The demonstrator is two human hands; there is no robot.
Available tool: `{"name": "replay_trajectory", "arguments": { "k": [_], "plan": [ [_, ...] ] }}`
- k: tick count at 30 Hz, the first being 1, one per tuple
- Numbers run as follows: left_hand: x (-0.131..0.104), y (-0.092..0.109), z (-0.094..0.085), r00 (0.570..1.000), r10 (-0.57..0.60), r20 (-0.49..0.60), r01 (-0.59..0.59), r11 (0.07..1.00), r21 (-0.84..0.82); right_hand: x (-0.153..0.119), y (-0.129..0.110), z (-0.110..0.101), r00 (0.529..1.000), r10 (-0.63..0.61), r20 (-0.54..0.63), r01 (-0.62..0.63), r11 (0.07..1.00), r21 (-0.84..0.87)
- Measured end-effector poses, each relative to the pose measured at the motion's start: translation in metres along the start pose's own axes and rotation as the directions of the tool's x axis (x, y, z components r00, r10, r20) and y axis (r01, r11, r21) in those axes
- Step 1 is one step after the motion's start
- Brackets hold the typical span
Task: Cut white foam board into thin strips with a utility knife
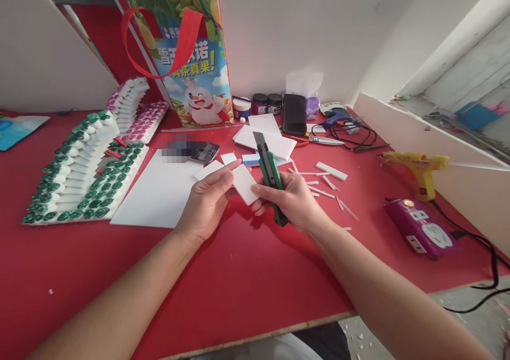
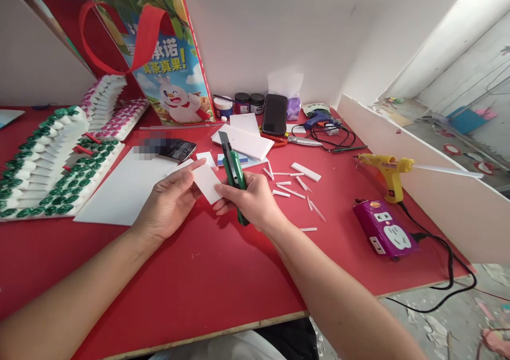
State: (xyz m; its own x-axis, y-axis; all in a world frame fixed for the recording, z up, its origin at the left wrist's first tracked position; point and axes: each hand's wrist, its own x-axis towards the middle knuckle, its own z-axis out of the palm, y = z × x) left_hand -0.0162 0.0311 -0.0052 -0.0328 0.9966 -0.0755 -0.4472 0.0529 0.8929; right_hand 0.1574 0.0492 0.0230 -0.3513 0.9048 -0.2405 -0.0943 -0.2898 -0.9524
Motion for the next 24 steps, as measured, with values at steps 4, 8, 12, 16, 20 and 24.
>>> {"name": "replay_trajectory", "arguments": {
  "k": [4, 8, 12, 16, 20, 24],
  "plan": [
    [0.000, -0.001, 0.000, 0.995, 0.014, -0.094, -0.004, 0.995, 0.102, -0.006, 0.003, 0.001, 0.986, -0.162, -0.042, 0.143, 0.946, -0.290],
    [0.000, -0.001, 0.000, 0.994, 0.010, -0.109, -0.003, 0.998, 0.070, -0.010, 0.003, 0.000, 0.982, -0.190, -0.011, 0.170, 0.898, -0.406],
    [0.000, 0.006, -0.001, 0.994, 0.014, -0.107, -0.010, 0.999, 0.034, -0.010, -0.004, -0.003, 0.997, -0.078, 0.015, 0.079, 0.959, -0.271],
    [0.000, 0.011, 0.000, 0.994, 0.032, -0.109, -0.030, 0.999, 0.022, -0.008, -0.009, -0.011, 0.998, 0.020, 0.056, -0.015, 0.995, -0.096],
    [-0.002, 0.010, 0.000, 0.995, 0.034, -0.094, -0.033, 0.999, 0.022, -0.008, -0.009, -0.013, 0.995, 0.041, 0.090, -0.035, 0.997, -0.068],
    [-0.002, 0.008, -0.002, 0.995, 0.071, -0.071, -0.069, 0.997, 0.030, -0.010, -0.010, -0.009, 0.995, -0.030, 0.097, 0.046, 0.985, -0.166]
  ]
}}
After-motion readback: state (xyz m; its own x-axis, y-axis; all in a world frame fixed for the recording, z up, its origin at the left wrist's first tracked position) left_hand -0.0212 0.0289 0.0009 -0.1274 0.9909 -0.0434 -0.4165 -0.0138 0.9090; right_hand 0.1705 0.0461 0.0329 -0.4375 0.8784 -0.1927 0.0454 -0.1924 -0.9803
